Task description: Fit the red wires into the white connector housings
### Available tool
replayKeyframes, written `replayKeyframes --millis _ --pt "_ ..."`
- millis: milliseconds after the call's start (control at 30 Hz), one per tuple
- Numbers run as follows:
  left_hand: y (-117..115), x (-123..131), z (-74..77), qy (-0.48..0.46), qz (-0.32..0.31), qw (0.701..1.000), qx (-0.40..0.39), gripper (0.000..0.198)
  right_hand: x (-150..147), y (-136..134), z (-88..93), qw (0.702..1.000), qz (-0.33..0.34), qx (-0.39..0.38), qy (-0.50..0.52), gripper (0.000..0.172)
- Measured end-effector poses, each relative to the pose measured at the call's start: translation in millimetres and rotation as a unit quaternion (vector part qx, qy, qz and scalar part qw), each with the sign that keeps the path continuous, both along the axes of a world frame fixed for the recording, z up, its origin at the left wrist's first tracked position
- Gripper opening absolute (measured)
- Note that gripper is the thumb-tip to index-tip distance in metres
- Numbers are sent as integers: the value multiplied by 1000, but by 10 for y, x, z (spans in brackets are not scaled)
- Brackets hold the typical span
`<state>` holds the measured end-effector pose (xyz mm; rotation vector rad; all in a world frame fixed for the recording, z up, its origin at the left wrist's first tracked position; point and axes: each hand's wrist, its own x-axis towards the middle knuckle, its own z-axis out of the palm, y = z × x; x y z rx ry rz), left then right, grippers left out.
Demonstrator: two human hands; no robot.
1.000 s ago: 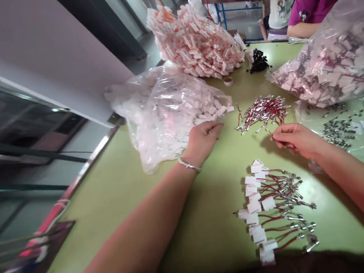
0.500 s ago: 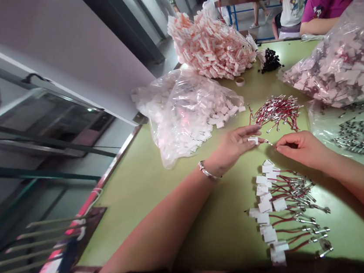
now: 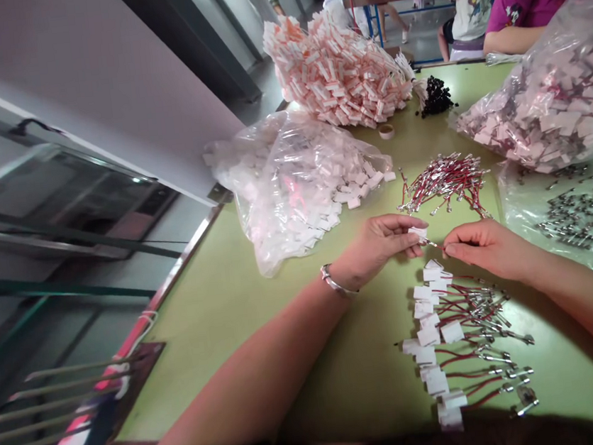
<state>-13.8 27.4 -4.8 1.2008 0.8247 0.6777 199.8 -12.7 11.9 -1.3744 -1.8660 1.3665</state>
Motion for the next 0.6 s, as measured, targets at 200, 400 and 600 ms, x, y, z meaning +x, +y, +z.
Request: replayKeyframes --millis 200,400,600 --pt "0 -11 0 1 -13 1000 -1 23 11 5 -14 999 -2 -44 12 22" --pt "-33 16 11 67 -15 998 11 22 -28 -43 33 991 -33 -114 54 20" --pt "-47 44 20 43 -13 999 -13 25 -27 -37 27 987 -90 -100 94 20"
